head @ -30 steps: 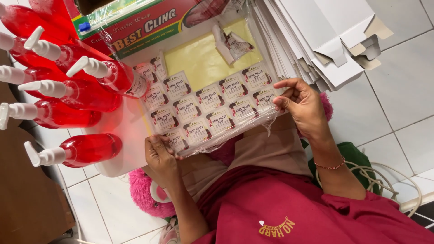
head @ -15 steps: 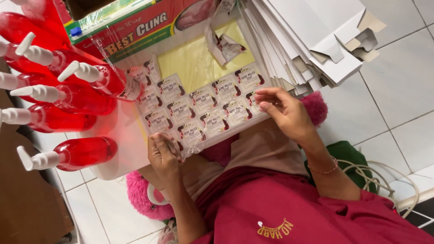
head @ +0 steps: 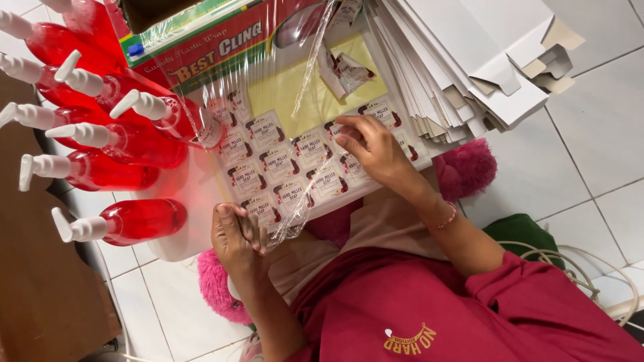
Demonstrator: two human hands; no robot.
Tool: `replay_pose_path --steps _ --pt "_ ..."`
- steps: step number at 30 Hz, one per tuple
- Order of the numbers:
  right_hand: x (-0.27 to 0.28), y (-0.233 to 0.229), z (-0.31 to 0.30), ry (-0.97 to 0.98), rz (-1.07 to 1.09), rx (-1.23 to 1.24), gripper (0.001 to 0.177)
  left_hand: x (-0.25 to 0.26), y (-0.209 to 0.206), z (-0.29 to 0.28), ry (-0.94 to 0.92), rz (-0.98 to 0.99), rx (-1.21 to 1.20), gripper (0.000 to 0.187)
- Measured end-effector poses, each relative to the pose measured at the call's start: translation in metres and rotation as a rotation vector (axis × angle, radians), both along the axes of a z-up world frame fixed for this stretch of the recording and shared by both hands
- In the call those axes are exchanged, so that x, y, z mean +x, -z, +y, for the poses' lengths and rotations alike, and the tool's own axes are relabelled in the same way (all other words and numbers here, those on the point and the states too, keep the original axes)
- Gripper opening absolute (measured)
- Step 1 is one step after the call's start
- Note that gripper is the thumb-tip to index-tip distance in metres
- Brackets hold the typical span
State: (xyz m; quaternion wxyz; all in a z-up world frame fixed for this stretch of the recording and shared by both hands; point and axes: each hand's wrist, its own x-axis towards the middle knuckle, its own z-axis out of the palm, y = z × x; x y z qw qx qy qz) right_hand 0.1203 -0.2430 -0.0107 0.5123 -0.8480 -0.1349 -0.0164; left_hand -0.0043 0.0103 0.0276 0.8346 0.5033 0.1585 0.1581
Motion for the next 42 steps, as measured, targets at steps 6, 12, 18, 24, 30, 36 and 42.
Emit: replay_pose_path --steps 6,12,18,24,30,36,42 --pt "0.0 -0.021 0.02 -0.234 0.438 0.545 0.033 0.0 0.001 0.003 0.019 -0.024 -0.014 0.037" --pt "-0.007 0.018 -0.007 0.042 0.37 0.657 0.024 0.001 0.009 0.005 0.0 -0.025 0.018 0.037" --pt "-0.03 0.001 -0.026 0.216 0.329 0.694 0.036 0.002 0.014 -0.014 -0.052 0.07 0.269 0.037" --pt "-0.035 -0.034 -0.03 0.302 0.123 0.381 0.032 0.006 0.036 -0.017 -0.17 0.156 0.4 0.038" --pt "-0.039 -0.031 -0.025 0.455 0.04 0.219 0.031 0.01 0.023 -0.02 -0.268 0.216 0.543 0.039" --pt "-0.034 -0.006 -0.043 0.279 0.158 0.17 0.03 -0.002 0.017 -0.013 -0.05 0.265 0.588 0.036" --pt "-0.05 -0.046 -0.056 0.035 0.365 0.069 0.023 -0.019 -0.015 -0.018 0.2 0.402 0.742 0.034"
